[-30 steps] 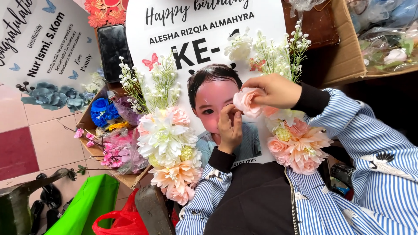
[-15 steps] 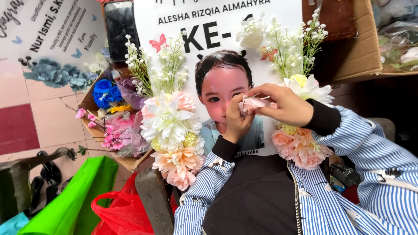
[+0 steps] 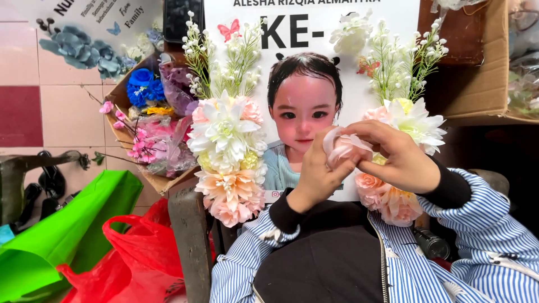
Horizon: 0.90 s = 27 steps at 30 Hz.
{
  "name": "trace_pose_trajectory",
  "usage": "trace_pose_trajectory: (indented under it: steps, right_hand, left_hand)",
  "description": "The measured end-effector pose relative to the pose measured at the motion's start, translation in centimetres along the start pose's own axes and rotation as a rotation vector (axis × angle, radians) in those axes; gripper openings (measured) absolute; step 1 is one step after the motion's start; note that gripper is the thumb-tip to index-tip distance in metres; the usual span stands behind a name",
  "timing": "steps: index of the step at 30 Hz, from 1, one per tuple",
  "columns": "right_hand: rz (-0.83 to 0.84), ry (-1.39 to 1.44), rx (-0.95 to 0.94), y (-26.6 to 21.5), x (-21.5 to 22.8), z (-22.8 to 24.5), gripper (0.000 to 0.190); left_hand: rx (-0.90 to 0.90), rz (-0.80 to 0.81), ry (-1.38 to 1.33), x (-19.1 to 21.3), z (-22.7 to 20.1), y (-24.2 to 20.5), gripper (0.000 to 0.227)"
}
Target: Arranging and adjusting the positions of artificial flowers on a custom birthday board.
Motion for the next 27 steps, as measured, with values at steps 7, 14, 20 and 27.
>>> trace_pose_trajectory:
  steps: [7,14,20,27]
  right_hand:
    - [-0.006,-0.079,0.073,-0.7,-1.2,4.6,0.065]
    - [0.125,-0.222,0.703,-5.6,-3.5,6.0,0.037]
    - [0.984,0.960,0.720,-3.1,-5.8,10.3,0.029]
    - [1.044,0.930,0.719,-2.8,-5.7,10.4,0.029]
  left_hand:
    - [0.014,0.231,0.087,3.4,-6.5,-1.1,0.055]
    - [0.151,0.260,-0.089,5.9,-7.0,-1.5,0.049]
    - [0.151,0.234,0.033,5.6,-6.2,-1.8,0.053]
    - [0.139,0.287,0.024,4.7,-5.3,-2.4,0.053]
Point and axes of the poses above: each hand's wrist, its own y-axis towards the middle knuckle, its own x-axis out of the back of the hand, z = x × y, the point moved 1 cm from there along y, towards the middle knuckle, and after that the axes turned 13 degrees about x, right-handed, at the moved point
